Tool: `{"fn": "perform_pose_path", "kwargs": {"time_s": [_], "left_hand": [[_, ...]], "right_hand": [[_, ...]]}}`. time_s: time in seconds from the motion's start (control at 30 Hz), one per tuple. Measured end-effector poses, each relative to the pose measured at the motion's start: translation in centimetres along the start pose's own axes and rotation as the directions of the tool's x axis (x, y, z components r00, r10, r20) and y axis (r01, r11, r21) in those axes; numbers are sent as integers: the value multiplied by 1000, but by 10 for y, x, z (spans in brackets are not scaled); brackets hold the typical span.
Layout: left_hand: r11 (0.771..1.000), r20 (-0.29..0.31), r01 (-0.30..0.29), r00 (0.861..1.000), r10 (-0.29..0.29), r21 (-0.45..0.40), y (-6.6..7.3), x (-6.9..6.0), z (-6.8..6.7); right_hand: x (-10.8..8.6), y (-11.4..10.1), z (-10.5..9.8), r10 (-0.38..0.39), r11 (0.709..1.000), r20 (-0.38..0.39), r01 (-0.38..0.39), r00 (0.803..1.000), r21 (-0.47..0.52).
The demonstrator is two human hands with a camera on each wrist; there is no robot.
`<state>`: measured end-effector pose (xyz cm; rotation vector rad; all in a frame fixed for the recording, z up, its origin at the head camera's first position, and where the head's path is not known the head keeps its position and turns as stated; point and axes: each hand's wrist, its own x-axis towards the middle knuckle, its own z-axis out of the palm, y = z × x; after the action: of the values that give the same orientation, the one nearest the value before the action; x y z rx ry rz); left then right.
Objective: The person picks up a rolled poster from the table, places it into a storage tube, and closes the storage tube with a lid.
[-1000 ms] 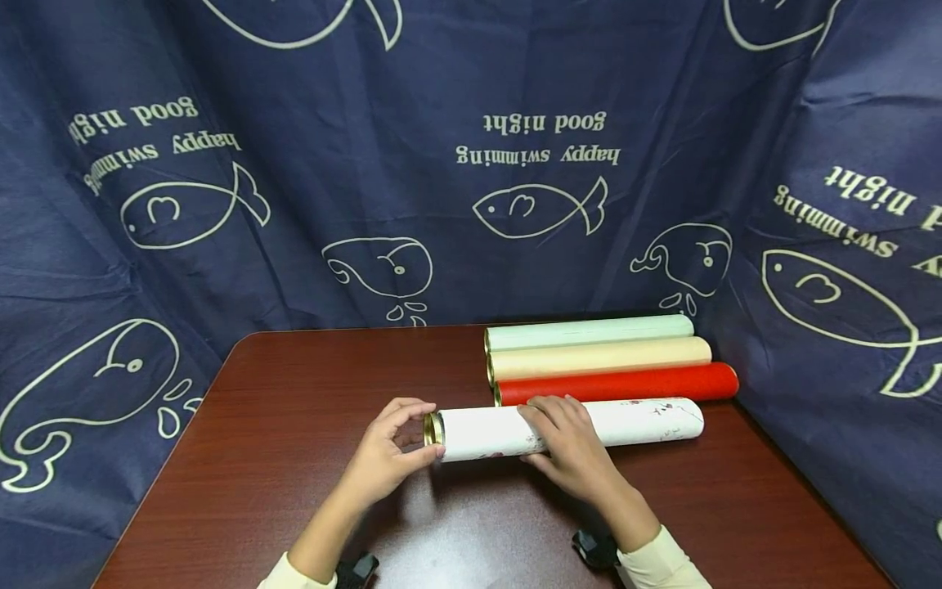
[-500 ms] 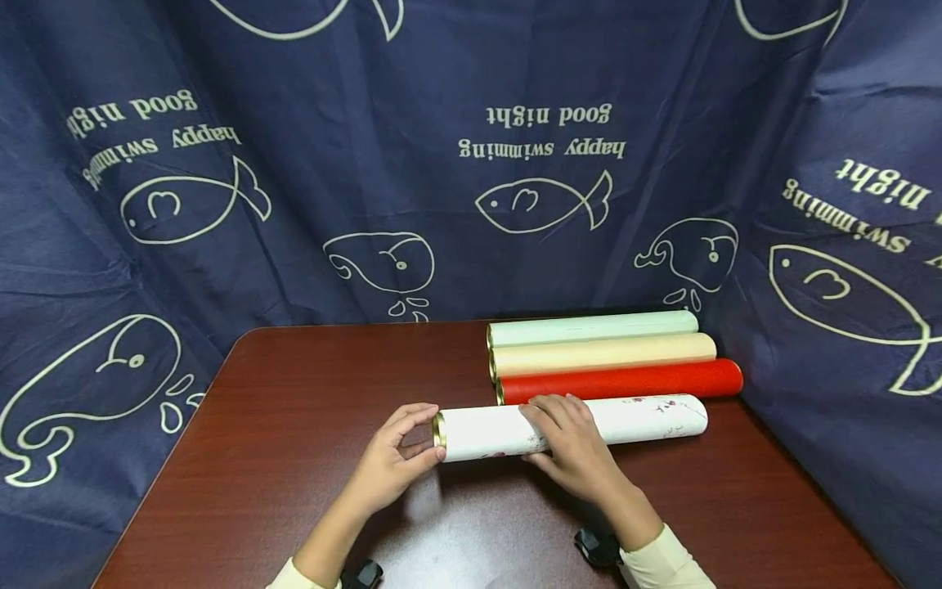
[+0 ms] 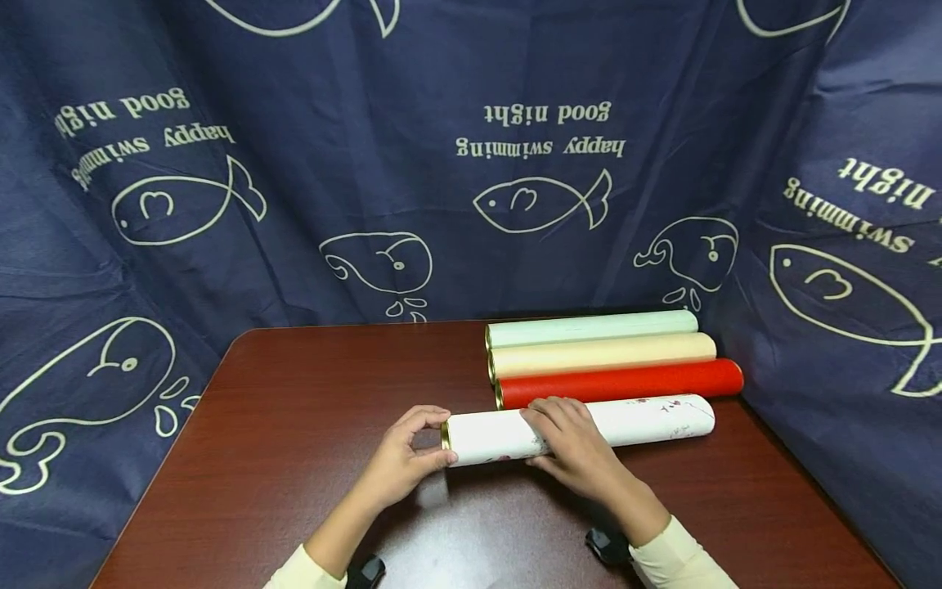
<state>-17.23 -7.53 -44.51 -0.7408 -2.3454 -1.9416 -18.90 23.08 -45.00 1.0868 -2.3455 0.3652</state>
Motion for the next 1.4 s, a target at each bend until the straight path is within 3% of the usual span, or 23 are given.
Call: {"fn": "perform_pose_path", "kwargs": {"time_s": [0.1,0.23,0.5,0.7,0.93,1.1,1.2,1.4], "left_hand": [[998,45,48,998,-50,38,2,4,1],[979,75,111,989,-125,173,6,2,-6],[934,145,195,958,-247,301,20,-22,-49],[916,160,240,940,-303,322,28,-39,-79],[905,193,298,911,-365,303,30,-54,-101],[900,195,306,906,-375,311,30,-58,-113],[903,193,290,912,-361,317,30,-58,-120],[893,167,299,915,-368,335,33,-59,-134]], "right_hand": [[-1,6,-2,-13,1000,34,14,999,-23],[-2,20,-5,-9,999,89,13,996,-38],[-10,54,-9,59,998,144,-52,988,-46],[-11,71,-6,84,995,166,-74,983,-66],[-10,83,-7,135,989,189,-121,973,-87],[-10,88,-5,166,984,183,-152,969,-90],[-10,89,-3,180,982,195,-166,964,-88],[-9,88,-4,237,971,249,-219,939,-99]]}}
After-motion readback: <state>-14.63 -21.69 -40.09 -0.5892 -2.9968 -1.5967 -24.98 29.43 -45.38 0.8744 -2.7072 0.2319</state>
